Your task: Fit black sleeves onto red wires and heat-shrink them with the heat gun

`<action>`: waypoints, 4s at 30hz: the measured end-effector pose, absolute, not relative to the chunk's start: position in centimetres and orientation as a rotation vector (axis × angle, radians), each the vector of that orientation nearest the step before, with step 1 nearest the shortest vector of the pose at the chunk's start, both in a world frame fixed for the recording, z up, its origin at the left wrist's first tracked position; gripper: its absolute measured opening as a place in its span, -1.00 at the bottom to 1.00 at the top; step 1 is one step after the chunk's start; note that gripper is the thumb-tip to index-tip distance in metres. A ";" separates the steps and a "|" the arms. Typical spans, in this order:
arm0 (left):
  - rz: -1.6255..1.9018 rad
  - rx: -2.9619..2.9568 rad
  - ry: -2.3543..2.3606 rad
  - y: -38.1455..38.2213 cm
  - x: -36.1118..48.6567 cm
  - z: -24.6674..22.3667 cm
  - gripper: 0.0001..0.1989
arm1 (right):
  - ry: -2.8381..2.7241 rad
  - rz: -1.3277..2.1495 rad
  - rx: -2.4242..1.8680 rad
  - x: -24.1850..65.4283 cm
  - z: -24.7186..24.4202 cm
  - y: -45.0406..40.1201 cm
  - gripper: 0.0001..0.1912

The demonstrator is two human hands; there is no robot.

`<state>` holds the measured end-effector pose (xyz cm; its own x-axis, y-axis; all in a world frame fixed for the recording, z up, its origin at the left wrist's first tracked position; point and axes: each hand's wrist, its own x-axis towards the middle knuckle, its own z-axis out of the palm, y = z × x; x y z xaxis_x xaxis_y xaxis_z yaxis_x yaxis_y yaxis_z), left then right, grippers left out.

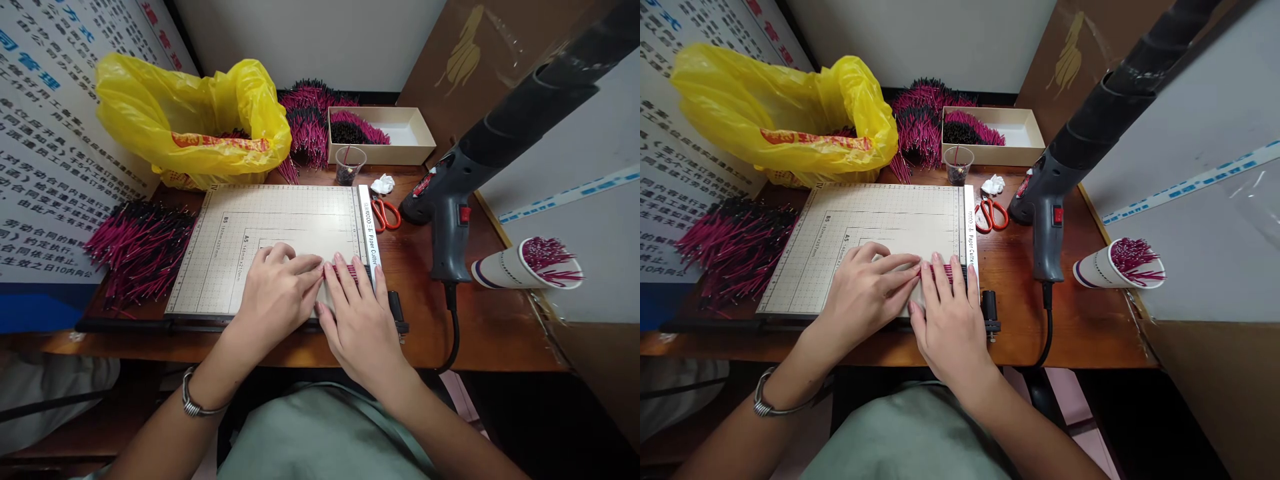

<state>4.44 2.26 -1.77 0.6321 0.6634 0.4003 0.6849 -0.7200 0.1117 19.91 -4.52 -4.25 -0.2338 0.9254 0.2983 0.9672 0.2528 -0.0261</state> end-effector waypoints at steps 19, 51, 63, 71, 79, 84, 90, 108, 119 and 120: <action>-0.794 -2.733 -1.429 1.3 4.1 -1.9 -0.83 | -2.276 -0.316 -1.744 19.8 -4.0 -4.5 -0.44; -0.555 -2.929 -1.231 -1.6 6.5 -4.4 -0.07 | -2.283 -0.176 -1.615 20.8 -4.2 -5.0 -0.40; -0.528 -2.821 -1.104 -1.8 9.3 -4.4 0.00 | -1.677 0.176 -1.668 25.7 -3.2 -4.2 -0.47; -0.435 -2.770 -1.114 -0.2 6.4 -4.0 -0.11 | -1.644 0.438 -1.617 26.4 -1.8 -2.1 -0.46; -0.370 -2.820 -1.181 1.8 4.8 -2.9 -0.23 | -1.864 0.360 -1.668 24.6 -2.1 -3.2 -0.50; -0.696 -2.686 -1.287 2.4 4.9 -1.7 -0.68 | -2.019 0.169 -1.694 24.5 -2.6 -5.3 -0.54; -0.790 -2.628 -1.346 3.5 5.5 -2.3 -0.89 | -2.075 0.060 -1.716 23.8 -3.9 -5.9 -0.52; -0.751 -2.994 -1.467 0.9 4.5 -1.8 -0.85 | -2.181 0.013 -1.432 25.1 -4.6 -5.9 -0.61; -0.842 -3.027 -1.592 0.8 4.2 -1.9 -0.85 | -2.207 -0.047 -1.378 25.1 -4.6 -5.6 -0.65; -0.836 -3.027 -1.594 0.8 4.1 -1.9 -0.85 | -2.203 -0.047 -1.378 25.0 -4.6 -5.6 -0.66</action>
